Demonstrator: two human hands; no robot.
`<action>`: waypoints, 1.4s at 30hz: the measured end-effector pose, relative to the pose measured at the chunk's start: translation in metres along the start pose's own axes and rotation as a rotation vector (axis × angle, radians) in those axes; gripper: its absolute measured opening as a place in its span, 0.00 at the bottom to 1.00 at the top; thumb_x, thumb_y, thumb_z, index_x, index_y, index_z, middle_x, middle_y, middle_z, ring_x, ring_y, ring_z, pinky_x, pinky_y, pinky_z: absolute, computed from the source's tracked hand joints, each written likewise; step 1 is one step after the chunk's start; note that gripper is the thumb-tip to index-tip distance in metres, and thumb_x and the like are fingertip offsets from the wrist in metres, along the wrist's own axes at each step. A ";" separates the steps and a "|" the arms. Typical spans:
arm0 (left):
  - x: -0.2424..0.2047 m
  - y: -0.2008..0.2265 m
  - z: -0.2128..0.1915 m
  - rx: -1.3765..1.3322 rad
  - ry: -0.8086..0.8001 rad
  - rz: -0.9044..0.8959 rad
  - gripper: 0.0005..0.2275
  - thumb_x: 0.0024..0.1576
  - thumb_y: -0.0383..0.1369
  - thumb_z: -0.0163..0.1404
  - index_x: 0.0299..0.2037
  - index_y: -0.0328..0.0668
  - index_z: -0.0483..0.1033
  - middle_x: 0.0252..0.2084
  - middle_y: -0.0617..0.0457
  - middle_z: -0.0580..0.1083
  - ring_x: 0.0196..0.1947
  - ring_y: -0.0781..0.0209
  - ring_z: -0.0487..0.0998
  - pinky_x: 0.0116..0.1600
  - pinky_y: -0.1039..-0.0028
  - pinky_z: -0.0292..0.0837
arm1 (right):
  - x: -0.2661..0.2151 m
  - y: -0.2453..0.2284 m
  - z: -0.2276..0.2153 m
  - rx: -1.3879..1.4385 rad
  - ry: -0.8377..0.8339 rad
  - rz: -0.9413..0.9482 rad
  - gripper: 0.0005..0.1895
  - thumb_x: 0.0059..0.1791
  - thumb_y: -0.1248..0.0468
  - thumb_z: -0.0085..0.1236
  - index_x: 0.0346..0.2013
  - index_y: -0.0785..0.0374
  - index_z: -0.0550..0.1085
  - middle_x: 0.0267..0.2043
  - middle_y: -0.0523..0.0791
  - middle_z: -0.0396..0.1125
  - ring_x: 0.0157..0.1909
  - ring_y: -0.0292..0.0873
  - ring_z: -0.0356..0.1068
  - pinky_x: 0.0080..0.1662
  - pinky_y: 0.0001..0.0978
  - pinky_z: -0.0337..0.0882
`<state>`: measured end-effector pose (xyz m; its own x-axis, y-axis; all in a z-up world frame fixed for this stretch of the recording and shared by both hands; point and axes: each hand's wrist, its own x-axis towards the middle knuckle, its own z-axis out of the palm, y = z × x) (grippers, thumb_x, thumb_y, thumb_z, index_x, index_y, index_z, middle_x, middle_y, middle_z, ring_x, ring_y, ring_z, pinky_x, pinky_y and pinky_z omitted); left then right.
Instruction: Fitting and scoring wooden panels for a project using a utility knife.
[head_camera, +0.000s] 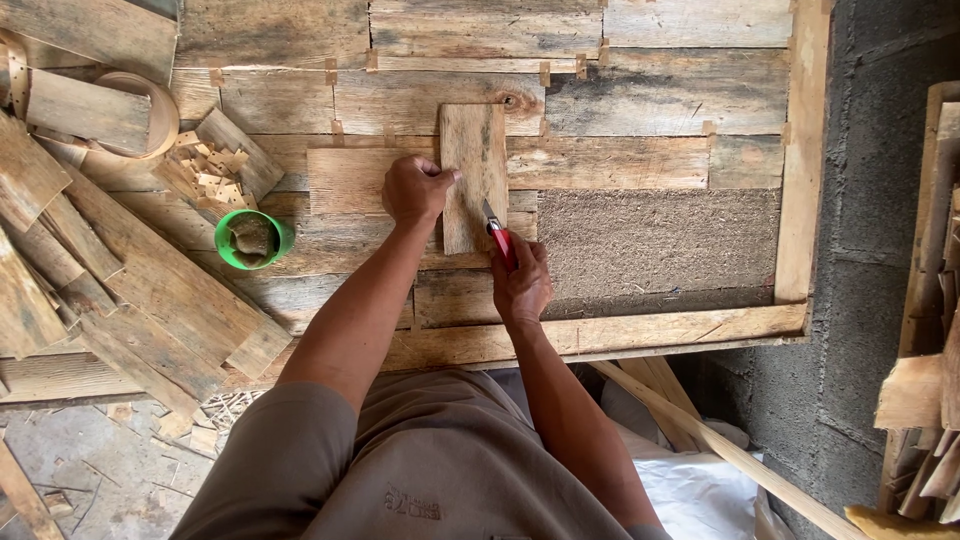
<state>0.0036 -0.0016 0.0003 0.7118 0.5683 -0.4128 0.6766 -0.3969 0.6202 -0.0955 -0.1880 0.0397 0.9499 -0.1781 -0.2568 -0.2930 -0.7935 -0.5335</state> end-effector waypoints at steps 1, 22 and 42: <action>0.000 0.001 0.000 0.001 -0.001 0.000 0.14 0.45 0.46 0.69 0.24 0.48 0.80 0.22 0.59 0.79 0.20 0.68 0.76 0.31 0.67 0.72 | 0.000 -0.001 0.000 0.000 0.000 0.001 0.22 0.49 0.43 0.61 0.54 0.44 0.79 0.47 0.40 0.71 0.40 0.41 0.76 0.34 0.38 0.77; 0.002 -0.001 0.005 0.117 0.033 0.087 0.17 0.45 0.46 0.70 0.24 0.48 0.75 0.25 0.56 0.77 0.24 0.64 0.75 0.35 0.63 0.71 | -0.001 -0.001 -0.001 -0.007 0.022 -0.053 0.19 0.49 0.47 0.63 0.53 0.45 0.79 0.45 0.41 0.71 0.39 0.42 0.76 0.34 0.38 0.77; -0.002 0.018 0.009 0.314 -0.077 0.757 0.05 0.58 0.35 0.61 0.29 0.54 0.85 0.45 0.54 0.70 0.51 0.56 0.68 0.60 0.62 0.68 | 0.006 0.019 0.003 0.186 0.040 -0.130 0.19 0.51 0.52 0.64 0.54 0.55 0.79 0.41 0.45 0.72 0.35 0.40 0.75 0.32 0.32 0.77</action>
<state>0.0158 -0.0158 0.0064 0.9998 0.0193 -0.0093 0.0213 -0.8426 0.5380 -0.0961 -0.2021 0.0255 0.9834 -0.1076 -0.1461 -0.1797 -0.6911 -0.7000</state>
